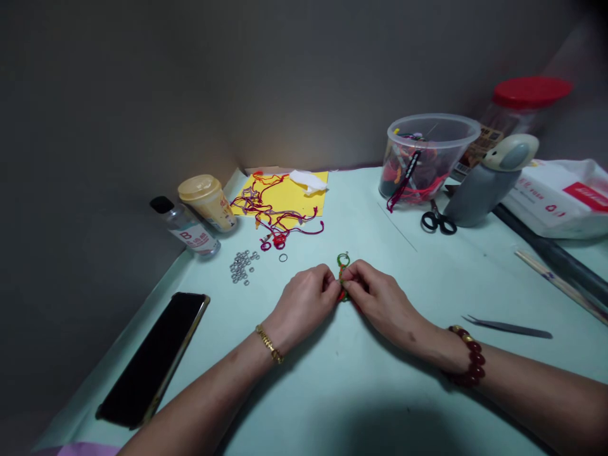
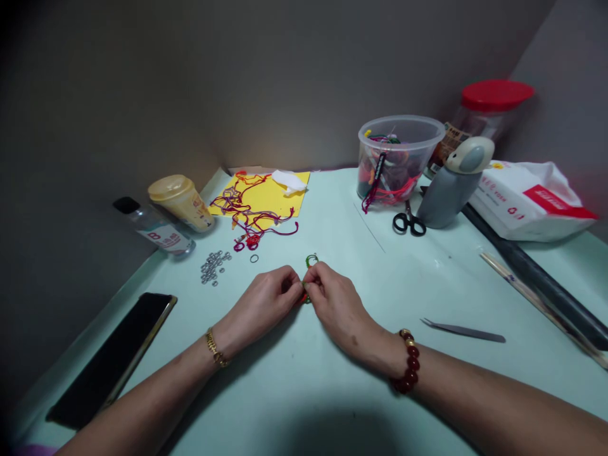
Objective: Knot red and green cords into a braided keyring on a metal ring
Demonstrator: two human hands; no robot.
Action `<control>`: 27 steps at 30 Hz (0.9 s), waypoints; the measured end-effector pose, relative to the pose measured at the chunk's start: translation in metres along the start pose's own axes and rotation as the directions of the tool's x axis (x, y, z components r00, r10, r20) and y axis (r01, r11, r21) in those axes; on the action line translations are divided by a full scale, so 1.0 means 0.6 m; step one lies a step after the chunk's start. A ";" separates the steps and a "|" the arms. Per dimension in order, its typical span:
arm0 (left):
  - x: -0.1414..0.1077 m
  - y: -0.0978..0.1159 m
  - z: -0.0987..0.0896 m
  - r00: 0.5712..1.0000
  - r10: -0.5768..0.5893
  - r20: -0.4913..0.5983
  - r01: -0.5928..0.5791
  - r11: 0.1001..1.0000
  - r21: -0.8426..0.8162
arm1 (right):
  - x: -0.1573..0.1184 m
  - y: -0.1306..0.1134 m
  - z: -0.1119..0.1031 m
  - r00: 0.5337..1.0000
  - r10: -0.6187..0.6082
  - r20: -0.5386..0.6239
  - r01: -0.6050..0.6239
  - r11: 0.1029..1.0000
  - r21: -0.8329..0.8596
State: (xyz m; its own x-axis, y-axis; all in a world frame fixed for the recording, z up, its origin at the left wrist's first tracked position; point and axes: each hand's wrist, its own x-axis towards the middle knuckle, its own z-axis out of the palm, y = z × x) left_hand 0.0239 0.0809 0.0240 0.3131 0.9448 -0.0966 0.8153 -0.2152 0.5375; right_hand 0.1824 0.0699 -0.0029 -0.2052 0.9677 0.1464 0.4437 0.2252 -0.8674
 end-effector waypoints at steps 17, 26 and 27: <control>0.001 -0.023 0.001 1.000 -0.001 0.004 0.001 0.982 -0.190 | -0.004 -0.004 0.000 0.999 -0.038 -0.035 0.038 0.999 -0.021; 0.004 -0.027 -0.001 0.999 -0.015 0.034 0.023 0.975 -0.222 | 0.008 0.000 0.004 0.996 -0.083 0.021 0.085 0.990 -0.116; 0.004 -0.027 -0.002 0.999 -0.014 0.038 0.022 0.974 -0.227 | 0.009 -0.001 0.004 0.997 -0.070 0.026 0.073 0.990 -0.124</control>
State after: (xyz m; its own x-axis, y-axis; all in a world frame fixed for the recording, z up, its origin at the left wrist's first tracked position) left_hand 0.0109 0.0866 0.0161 0.3203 0.9375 -0.1362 0.6901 -0.1325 0.7115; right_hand 0.1791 0.0746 -0.0026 -0.2586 0.9463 0.1939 0.5324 0.3071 -0.7888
